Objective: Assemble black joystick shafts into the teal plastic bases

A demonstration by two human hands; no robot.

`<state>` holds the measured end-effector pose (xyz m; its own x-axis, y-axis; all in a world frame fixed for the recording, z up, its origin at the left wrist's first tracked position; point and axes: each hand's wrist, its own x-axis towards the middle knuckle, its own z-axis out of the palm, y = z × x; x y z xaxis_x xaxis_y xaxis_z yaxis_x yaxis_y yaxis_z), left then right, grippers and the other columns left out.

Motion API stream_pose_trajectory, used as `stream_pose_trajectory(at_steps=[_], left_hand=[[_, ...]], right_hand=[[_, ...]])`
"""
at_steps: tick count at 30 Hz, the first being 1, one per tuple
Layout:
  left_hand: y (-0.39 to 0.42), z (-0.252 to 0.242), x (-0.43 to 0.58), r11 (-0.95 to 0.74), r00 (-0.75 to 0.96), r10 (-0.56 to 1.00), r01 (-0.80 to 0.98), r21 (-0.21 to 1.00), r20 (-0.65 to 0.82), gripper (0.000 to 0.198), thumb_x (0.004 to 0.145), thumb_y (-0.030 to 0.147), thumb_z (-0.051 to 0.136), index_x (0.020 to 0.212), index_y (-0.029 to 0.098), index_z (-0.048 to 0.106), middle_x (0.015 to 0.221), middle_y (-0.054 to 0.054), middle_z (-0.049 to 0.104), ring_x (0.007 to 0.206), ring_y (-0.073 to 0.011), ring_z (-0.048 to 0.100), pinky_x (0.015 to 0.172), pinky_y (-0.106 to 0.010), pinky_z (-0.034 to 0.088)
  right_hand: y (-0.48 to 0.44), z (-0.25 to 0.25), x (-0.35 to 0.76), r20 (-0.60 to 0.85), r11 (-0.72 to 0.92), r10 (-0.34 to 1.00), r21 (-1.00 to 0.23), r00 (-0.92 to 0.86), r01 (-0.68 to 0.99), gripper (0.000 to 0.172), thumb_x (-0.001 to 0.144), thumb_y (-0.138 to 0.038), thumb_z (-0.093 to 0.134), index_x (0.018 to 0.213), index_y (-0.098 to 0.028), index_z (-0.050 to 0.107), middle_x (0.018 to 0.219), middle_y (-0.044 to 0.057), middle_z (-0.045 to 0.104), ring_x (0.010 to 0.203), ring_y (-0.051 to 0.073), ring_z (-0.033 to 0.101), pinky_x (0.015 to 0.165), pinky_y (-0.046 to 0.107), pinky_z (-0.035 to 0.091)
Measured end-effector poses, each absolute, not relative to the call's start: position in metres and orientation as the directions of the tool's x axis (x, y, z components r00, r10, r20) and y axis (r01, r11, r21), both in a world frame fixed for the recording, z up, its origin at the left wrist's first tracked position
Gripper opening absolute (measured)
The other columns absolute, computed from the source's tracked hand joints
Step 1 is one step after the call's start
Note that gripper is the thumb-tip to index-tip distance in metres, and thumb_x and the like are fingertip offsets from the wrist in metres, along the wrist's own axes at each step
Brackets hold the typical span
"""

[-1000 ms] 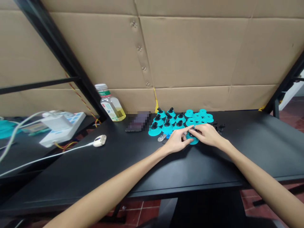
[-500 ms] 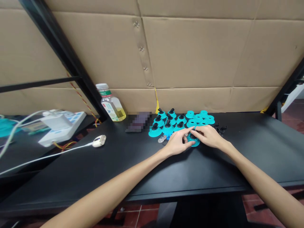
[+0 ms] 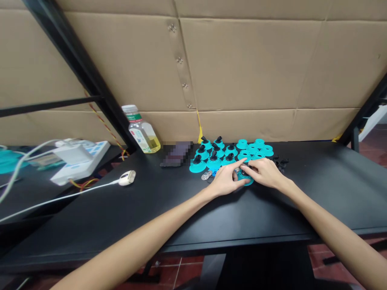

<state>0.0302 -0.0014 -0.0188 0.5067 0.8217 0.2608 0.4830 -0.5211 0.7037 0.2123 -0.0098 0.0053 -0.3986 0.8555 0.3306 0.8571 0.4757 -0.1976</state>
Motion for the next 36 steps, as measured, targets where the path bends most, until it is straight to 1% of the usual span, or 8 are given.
stream_pose_trajectory(at_steps=[7,11,14,20,24,29,32,36], left_hand=[[0.000,-0.016,0.030,-0.301,0.506,0.858,0.355,0.885,0.090,0.071,0.070,0.030,0.073,0.135,0.011,0.051,0.047,0.006,0.056,0.042,-0.0120,0.051,0.055,-0.025,0.043],[-0.004,-0.015,0.036,-0.367,0.352,0.914,0.511,0.777,0.201,0.058,0.068,0.038,0.075,0.121,0.017,0.065,0.045,0.006,0.054,0.045,-0.0133,0.052,0.055,-0.025,0.041],[-0.006,-0.015,0.036,-0.452,0.372,0.886,0.563,0.692,0.276,0.066,0.067,0.041,0.076,0.128,0.021,0.059,0.049,0.006,0.054,0.051,-0.0139,0.052,0.056,-0.025,0.039],[0.001,-0.013,0.026,-0.485,0.540,0.817,0.452,0.748,0.203,0.072,0.073,0.034,0.072,0.139,0.020,0.047,0.057,0.005,0.058,0.054,-0.0127,0.053,0.059,-0.024,0.041],[0.002,-0.015,0.026,-0.444,0.505,0.847,0.498,0.745,0.168,0.060,0.073,0.038,0.072,0.128,0.018,0.059,0.054,0.004,0.059,0.052,-0.0130,0.053,0.058,-0.024,0.042],[-0.003,-0.016,0.032,-0.569,0.415,0.822,0.629,0.529,0.390,0.061,0.071,0.048,0.073,0.125,0.023,0.061,0.097,-0.004,0.066,0.067,-0.0150,0.058,0.067,-0.028,0.045],[0.001,-0.015,0.028,-0.604,0.510,0.790,0.554,0.573,0.339,0.074,0.072,0.043,0.073,0.138,0.023,0.048,0.103,-0.005,0.065,0.064,-0.0130,0.057,0.072,-0.029,0.047],[0.005,-0.013,0.024,-0.557,0.604,0.767,0.458,0.693,0.218,0.065,0.077,0.028,0.068,0.138,0.021,0.047,0.080,0.001,0.067,0.058,-0.0120,0.057,0.064,-0.025,0.045]], right_hand=[[-0.012,0.006,0.209,0.335,0.455,0.861,-0.171,-0.382,0.874,0.052,0.095,-0.047,0.038,0.061,-0.016,0.061,0.057,0.004,0.060,0.054,0.012,0.048,0.053,0.024,0.020],[-0.014,0.006,0.201,0.335,0.341,0.896,-0.094,-0.293,0.935,0.054,0.092,-0.048,0.040,0.058,-0.015,0.064,0.056,0.007,0.062,0.053,0.013,0.051,0.051,0.026,0.018],[-0.015,0.007,0.200,0.319,0.350,0.899,-0.113,-0.300,0.930,0.056,0.093,-0.051,0.038,0.058,-0.015,0.064,0.055,0.007,0.061,0.053,0.013,0.051,0.051,0.025,0.019],[-0.013,0.006,0.208,0.293,0.435,0.880,-0.185,-0.373,0.881,0.049,0.095,-0.045,0.039,0.064,-0.016,0.064,0.058,0.005,0.061,0.055,0.012,0.049,0.053,0.025,0.019],[-0.012,0.006,0.207,0.300,0.445,0.876,-0.200,-0.378,0.873,0.051,0.094,-0.047,0.040,0.061,-0.016,0.062,0.055,0.004,0.059,0.054,0.012,0.048,0.054,0.025,0.021],[-0.014,0.009,0.201,0.267,0.347,0.919,-0.189,-0.292,0.919,0.048,0.091,-0.047,0.045,0.060,-0.016,0.063,0.055,0.005,0.059,0.054,0.013,0.049,0.052,0.025,0.020],[-0.013,0.008,0.204,0.266,0.387,0.907,-0.218,-0.327,0.896,0.049,0.092,-0.048,0.044,0.061,-0.016,0.064,0.053,0.004,0.057,0.052,0.012,0.045,0.052,0.025,0.020],[-0.009,0.003,0.209,0.301,0.472,0.870,-0.272,-0.391,0.839,0.048,0.093,-0.046,0.044,0.061,-0.015,0.062,0.051,0.001,0.052,0.049,0.010,0.039,0.053,0.025,0.020]])
